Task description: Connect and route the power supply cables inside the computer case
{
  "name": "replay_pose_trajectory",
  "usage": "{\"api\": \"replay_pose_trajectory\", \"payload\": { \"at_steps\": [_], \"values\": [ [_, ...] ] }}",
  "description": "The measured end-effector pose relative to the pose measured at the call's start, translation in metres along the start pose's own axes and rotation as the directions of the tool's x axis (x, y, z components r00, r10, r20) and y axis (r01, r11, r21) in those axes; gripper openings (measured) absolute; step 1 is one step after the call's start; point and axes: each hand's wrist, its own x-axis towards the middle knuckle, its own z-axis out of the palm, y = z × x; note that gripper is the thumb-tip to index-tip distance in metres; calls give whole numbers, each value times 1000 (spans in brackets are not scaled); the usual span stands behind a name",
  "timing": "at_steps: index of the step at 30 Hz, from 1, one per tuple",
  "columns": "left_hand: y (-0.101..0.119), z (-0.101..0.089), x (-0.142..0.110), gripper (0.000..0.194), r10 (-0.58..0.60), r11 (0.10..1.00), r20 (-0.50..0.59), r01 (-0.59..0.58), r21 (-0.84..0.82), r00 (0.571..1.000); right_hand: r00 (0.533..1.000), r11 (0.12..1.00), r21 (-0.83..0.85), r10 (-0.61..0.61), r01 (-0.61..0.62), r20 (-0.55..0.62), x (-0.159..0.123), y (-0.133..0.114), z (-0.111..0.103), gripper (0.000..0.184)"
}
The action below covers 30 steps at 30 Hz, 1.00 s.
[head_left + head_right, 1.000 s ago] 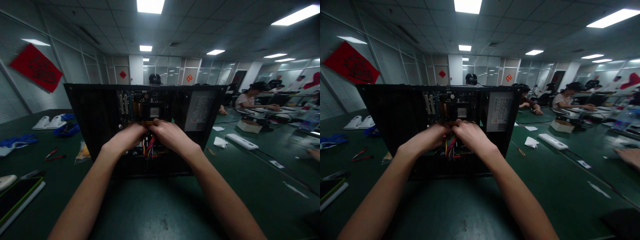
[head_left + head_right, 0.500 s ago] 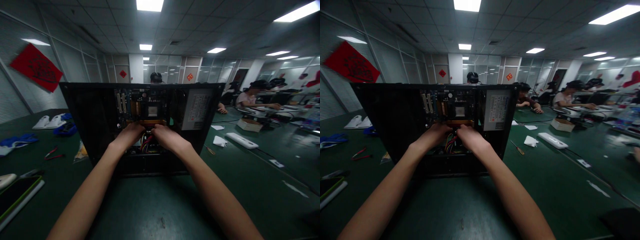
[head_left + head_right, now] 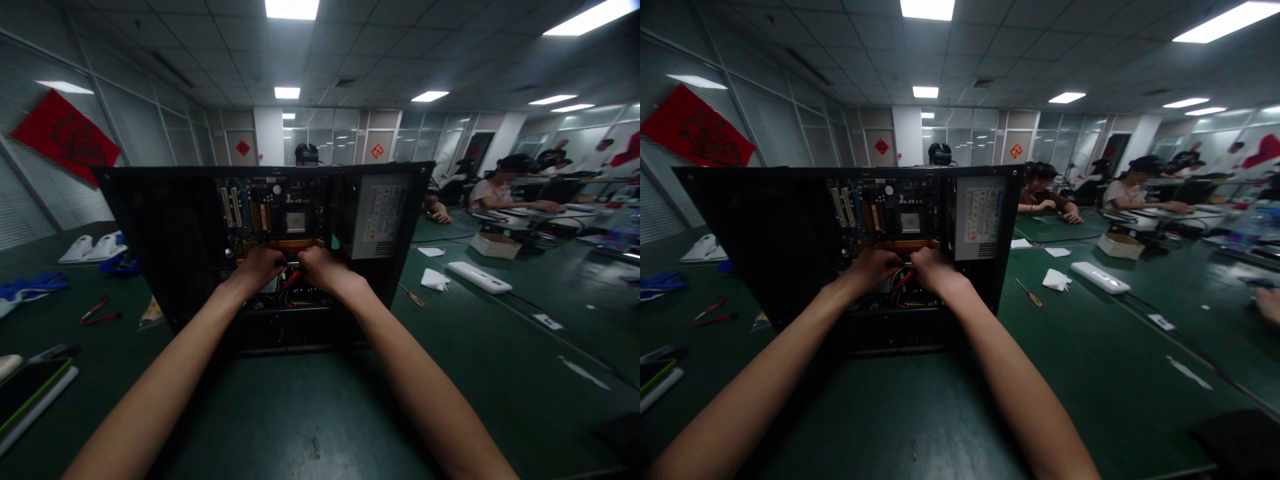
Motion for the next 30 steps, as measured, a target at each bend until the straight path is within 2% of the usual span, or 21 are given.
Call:
{"api": "replay_pose_trajectory", "payload": {
  "at_steps": [7,13,21,30],
  "values": [
    [0,5,2,16,-6,1000,27,7,-4,1000,1000,1000,-1,4,-4,10,7,2,8,27],
    [2,8,1,11,-19,998,8,18,54,1000,1000,1000,-7,-20,20,-7,12,5,16,28],
    [5,6,-3,10,-22,996,-16,24,88,1000,1000,999,-22,-30,30,-3,12,5,16,29],
    [-2,9,3,14,-67,991,-1,67,118,998,998,1000,-10,-24,24,-54,13,2,21,28]
  ]
}}
